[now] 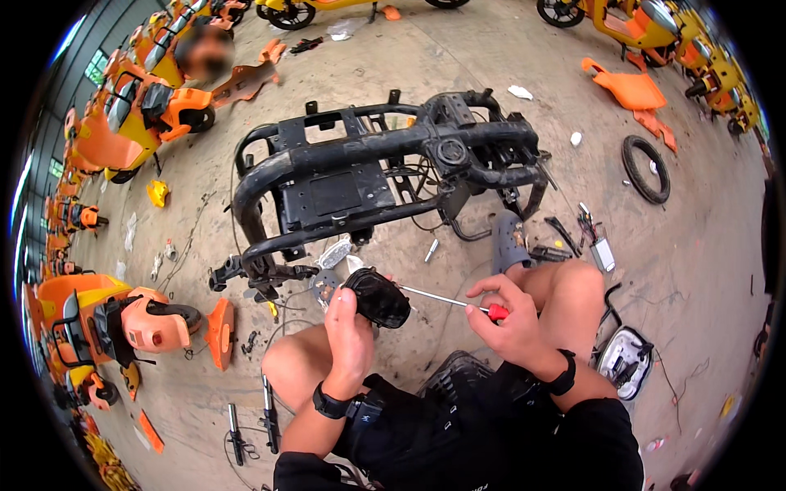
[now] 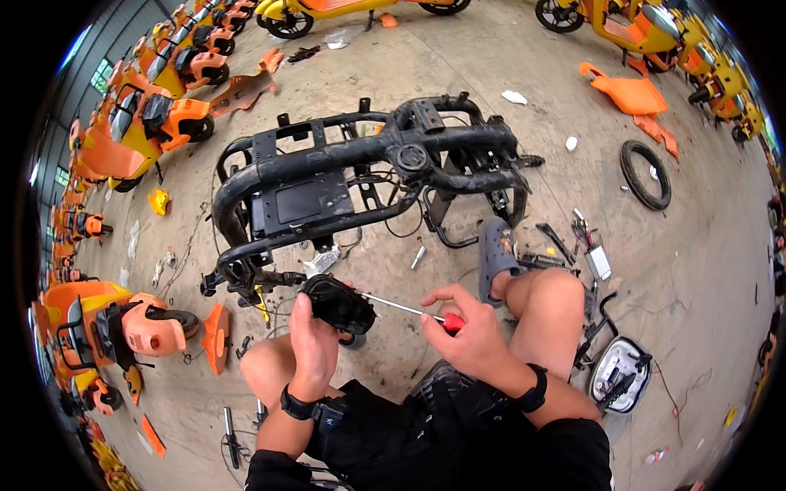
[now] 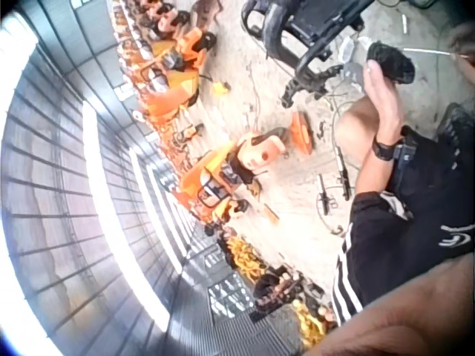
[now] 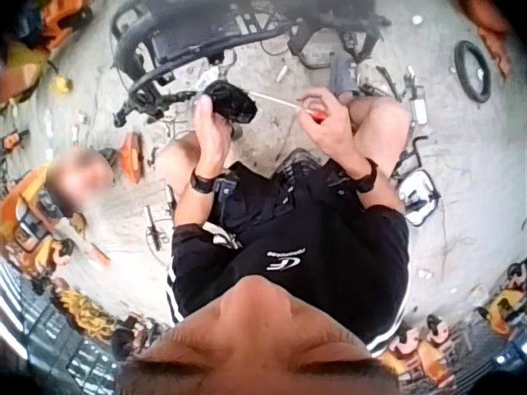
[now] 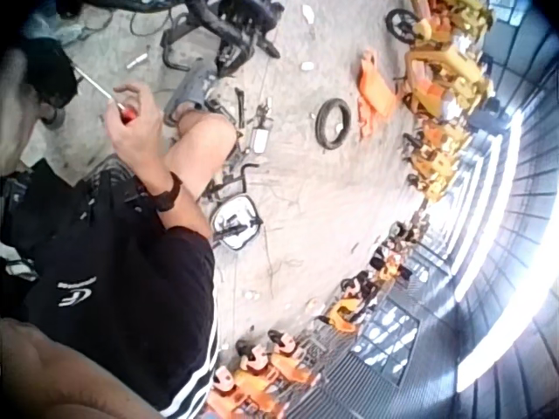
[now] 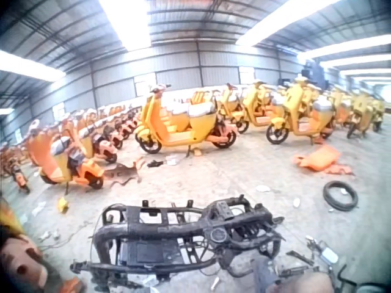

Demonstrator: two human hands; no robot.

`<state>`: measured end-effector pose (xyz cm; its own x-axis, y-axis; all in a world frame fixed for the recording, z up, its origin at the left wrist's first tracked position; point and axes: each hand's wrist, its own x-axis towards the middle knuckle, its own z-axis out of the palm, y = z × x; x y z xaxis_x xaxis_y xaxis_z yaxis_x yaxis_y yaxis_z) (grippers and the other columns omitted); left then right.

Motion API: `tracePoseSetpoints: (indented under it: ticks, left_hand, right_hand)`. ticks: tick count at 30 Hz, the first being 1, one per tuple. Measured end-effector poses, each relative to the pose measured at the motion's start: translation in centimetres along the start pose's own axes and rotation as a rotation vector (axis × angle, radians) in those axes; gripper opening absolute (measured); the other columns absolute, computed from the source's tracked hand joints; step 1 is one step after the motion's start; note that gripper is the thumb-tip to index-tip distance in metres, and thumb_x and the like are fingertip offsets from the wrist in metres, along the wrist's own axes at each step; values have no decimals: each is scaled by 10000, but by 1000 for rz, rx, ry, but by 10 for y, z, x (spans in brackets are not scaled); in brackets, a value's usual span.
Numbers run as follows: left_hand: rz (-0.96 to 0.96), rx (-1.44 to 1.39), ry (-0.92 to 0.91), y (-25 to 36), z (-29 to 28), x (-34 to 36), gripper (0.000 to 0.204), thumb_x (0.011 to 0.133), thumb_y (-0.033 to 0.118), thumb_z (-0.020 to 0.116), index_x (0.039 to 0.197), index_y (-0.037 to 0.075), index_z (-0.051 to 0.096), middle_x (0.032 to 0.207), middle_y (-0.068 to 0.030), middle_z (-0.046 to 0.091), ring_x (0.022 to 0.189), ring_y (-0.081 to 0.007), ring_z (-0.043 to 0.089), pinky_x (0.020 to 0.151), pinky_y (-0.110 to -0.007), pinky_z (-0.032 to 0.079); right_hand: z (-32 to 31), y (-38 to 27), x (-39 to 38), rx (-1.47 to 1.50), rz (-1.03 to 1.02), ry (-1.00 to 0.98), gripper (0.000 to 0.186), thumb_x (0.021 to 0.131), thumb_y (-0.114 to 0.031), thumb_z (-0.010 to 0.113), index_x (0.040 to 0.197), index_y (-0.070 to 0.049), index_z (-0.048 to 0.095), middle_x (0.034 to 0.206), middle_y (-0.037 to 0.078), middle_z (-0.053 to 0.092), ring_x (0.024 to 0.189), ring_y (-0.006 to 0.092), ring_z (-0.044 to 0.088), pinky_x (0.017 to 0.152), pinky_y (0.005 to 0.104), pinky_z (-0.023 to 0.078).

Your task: The person uses a screwdriver and a wrench to disassemble and detach a plastic cover and wiring from a scooter component.

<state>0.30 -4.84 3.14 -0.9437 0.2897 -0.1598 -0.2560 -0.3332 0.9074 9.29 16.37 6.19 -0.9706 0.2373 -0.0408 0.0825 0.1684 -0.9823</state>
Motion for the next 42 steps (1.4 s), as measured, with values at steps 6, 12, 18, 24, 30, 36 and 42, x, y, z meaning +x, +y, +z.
tracePoseSetpoints:
  ticks: [6,12,18,24,30,36,42]
  left_hand:
    - [206,132,-56,2,10,-8,656,947,547,468,1258,-30,437,1290,-222,530,1142,-348,576,751,-403,585]
    - [399,225,-105,1,15,-11,751,904,583,504,1318,-39,418,1332,-242,486,1201,-393,521,892,-459,534]
    - [501,247,-143,-3,15,-17,775,855,577,567,1321,-27,437,1334,-260,478,1241,-436,469,983,-548,452]
    - [632,316,-162,-1,12,-15,737,861,540,584,1310,-31,459,1308,-276,492,1215,-459,488,965,-544,462]
    - [791,354,-172,-1,15,-12,649,901,467,602,1291,-40,496,1237,-322,538,1164,-453,547,985,-530,437]
    - [777,352,-136,2,15,-11,647,901,458,609,1281,-56,507,1227,-331,539,1158,-462,549,976,-523,446]
    - [811,395,-150,1,13,-13,654,897,459,609,1275,-64,508,1231,-327,540,1157,-463,549,981,-522,443]
  right_hand:
    - [-9,16,1,424,-58,-43,425,760,30,431,1180,-30,424,724,32,478,581,62,356,497,225,302]
    - [-14,9,1,698,-26,-68,353,857,5,433,1196,-54,355,794,95,518,574,78,387,514,210,347]
    - [-9,12,-5,575,-241,86,200,961,-92,459,1142,-56,383,792,142,597,558,83,424,529,209,369]
    - [-9,23,-5,615,-152,18,200,980,-189,411,1097,-32,450,798,75,505,624,95,431,574,238,380]
    - [-7,24,-3,626,-244,82,238,902,-116,410,1112,-18,464,915,97,465,699,113,437,616,255,401]
    - [-8,2,5,690,-11,187,192,964,-108,477,1126,-10,504,828,38,502,685,90,464,602,232,406]
    - [-11,17,4,608,59,215,293,980,-116,463,1204,26,587,813,12,488,673,75,443,595,216,381]
